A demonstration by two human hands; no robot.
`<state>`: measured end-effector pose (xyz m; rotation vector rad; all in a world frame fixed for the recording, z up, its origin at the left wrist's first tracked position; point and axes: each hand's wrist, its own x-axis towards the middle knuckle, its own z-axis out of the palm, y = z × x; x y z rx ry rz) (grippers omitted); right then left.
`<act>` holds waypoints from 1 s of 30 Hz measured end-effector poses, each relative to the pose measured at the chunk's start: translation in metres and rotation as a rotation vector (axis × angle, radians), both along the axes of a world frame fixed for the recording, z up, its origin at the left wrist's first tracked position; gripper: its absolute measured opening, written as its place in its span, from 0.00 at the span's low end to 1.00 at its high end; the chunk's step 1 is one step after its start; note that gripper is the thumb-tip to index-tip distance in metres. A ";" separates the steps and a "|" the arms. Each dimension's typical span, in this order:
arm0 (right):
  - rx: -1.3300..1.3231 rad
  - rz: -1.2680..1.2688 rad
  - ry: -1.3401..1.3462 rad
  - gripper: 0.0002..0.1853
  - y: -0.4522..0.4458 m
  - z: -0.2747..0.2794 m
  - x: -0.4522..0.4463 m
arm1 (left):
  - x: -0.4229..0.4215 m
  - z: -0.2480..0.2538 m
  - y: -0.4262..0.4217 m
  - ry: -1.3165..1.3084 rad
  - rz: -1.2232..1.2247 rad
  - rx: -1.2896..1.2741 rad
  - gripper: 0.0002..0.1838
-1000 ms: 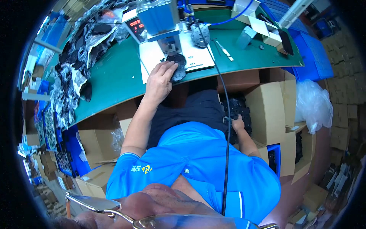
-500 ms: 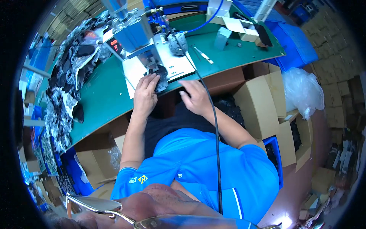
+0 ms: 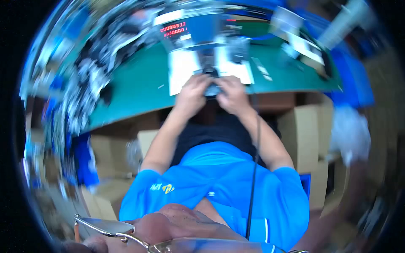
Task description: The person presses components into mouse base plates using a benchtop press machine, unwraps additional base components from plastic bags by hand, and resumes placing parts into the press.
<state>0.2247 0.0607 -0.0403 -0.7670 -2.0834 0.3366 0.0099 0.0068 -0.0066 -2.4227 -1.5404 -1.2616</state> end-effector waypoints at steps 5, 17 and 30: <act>0.054 -0.012 0.048 0.27 0.004 -0.006 -0.003 | -0.009 0.008 -0.022 0.031 -0.024 0.063 0.28; 0.149 -0.028 0.101 0.25 0.008 -0.008 -0.009 | -0.286 -0.015 -0.057 0.170 1.181 -0.154 0.31; 0.119 -0.067 0.121 0.27 0.006 -0.009 -0.012 | -0.223 -0.010 -0.097 0.253 0.704 -0.249 0.36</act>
